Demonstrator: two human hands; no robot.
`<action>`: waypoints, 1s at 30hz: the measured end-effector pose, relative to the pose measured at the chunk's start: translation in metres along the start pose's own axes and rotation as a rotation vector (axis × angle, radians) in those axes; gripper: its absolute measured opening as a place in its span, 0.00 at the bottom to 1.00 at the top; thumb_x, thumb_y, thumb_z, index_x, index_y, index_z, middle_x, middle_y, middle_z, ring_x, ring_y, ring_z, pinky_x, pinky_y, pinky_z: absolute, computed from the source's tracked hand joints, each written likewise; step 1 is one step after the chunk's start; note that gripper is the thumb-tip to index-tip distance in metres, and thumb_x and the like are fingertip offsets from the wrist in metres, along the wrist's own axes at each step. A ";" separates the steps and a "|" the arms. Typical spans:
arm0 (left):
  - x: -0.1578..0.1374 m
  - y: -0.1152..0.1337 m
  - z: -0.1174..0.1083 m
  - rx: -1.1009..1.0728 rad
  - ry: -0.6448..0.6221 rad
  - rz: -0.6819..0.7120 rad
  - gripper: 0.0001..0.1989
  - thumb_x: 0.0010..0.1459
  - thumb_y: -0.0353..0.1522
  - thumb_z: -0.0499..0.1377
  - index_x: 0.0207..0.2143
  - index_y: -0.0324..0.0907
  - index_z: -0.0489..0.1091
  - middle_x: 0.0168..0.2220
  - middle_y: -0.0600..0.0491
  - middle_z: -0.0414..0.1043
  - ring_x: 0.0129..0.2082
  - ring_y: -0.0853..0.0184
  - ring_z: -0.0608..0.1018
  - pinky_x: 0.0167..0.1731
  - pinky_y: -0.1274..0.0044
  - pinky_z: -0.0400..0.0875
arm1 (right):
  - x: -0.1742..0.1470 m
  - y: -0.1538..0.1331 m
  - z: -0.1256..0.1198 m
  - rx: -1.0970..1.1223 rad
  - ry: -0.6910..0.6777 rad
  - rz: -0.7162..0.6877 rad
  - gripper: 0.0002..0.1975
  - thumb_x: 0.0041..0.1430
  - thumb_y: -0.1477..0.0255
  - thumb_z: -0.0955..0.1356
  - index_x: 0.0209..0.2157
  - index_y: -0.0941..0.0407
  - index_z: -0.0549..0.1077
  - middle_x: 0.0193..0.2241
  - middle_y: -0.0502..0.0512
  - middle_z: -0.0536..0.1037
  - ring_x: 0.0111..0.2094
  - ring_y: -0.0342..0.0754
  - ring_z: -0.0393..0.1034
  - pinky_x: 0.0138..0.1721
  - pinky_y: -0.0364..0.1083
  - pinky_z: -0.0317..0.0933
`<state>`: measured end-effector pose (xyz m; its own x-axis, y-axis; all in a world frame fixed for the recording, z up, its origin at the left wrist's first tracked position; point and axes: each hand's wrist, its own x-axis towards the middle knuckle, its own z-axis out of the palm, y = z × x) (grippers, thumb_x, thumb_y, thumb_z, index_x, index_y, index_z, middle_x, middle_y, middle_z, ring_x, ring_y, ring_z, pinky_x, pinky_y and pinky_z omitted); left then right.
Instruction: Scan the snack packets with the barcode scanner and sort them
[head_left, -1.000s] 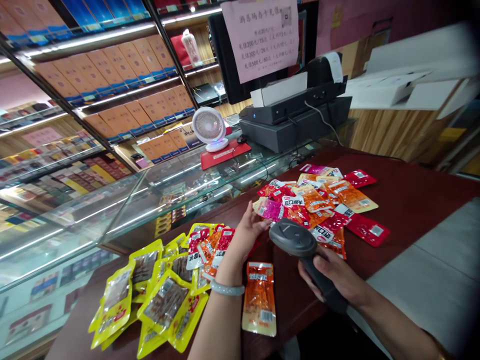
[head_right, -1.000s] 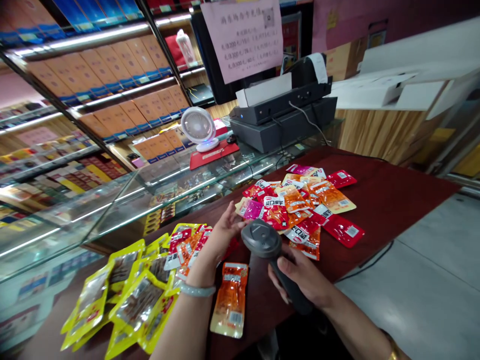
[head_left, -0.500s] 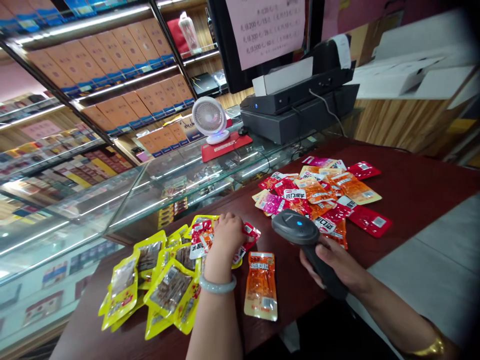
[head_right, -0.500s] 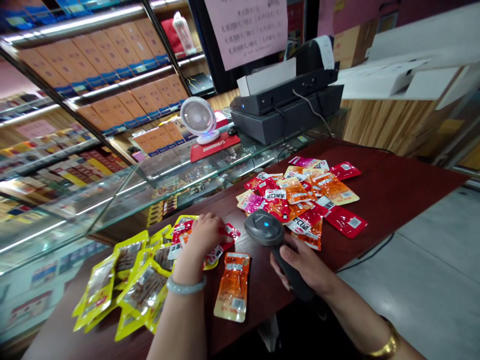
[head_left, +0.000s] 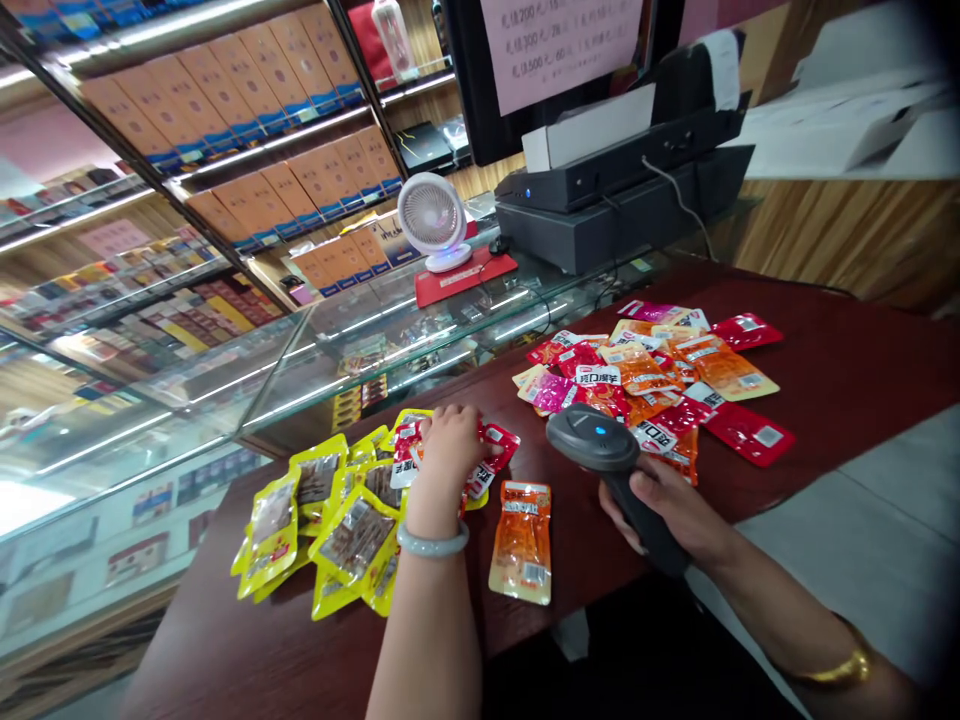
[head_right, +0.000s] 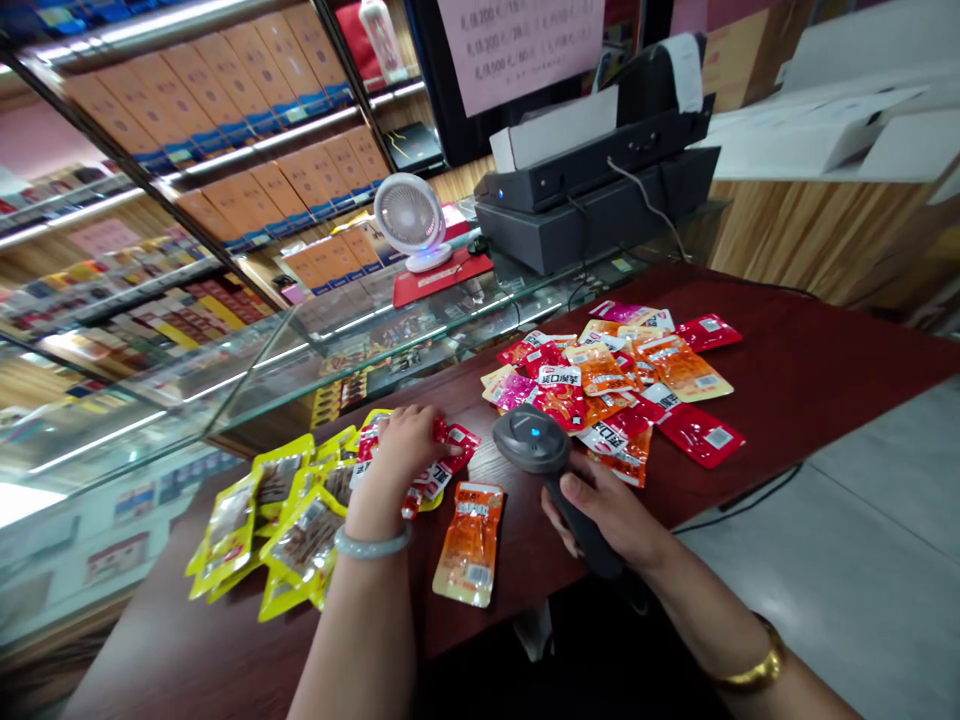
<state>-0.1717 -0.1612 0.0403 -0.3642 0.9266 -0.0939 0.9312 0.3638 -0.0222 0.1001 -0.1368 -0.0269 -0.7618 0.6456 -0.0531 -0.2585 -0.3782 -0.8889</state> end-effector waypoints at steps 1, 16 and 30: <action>-0.006 0.005 -0.003 0.003 -0.007 0.038 0.24 0.52 0.48 0.63 0.47 0.45 0.72 0.50 0.44 0.71 0.53 0.50 0.69 0.51 0.63 0.61 | 0.000 -0.001 0.000 0.002 -0.010 0.001 0.26 0.52 0.47 0.71 0.35 0.56 0.67 0.21 0.47 0.72 0.14 0.38 0.64 0.14 0.37 0.58; -0.131 0.039 0.039 -0.127 -0.087 -0.100 0.15 0.57 0.40 0.60 0.41 0.40 0.66 0.39 0.44 0.74 0.42 0.55 0.77 0.39 0.71 0.67 | -0.002 -0.001 -0.005 0.023 -0.123 -0.016 0.23 0.55 0.50 0.71 0.33 0.57 0.68 0.22 0.47 0.72 0.16 0.38 0.64 0.16 0.37 0.59; -0.025 0.075 0.044 -1.511 0.352 -0.089 0.18 0.57 0.46 0.58 0.41 0.43 0.61 0.32 0.53 0.73 0.29 0.68 0.76 0.31 0.76 0.71 | -0.017 -0.003 -0.019 0.081 0.018 -0.034 0.23 0.56 0.50 0.71 0.35 0.56 0.66 0.21 0.46 0.72 0.14 0.38 0.62 0.14 0.38 0.59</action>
<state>-0.0920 -0.1616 -0.0025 -0.6024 0.7933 0.0882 0.1070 -0.0293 0.9938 0.1250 -0.1341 -0.0324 -0.7411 0.6706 -0.0324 -0.3316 -0.4075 -0.8509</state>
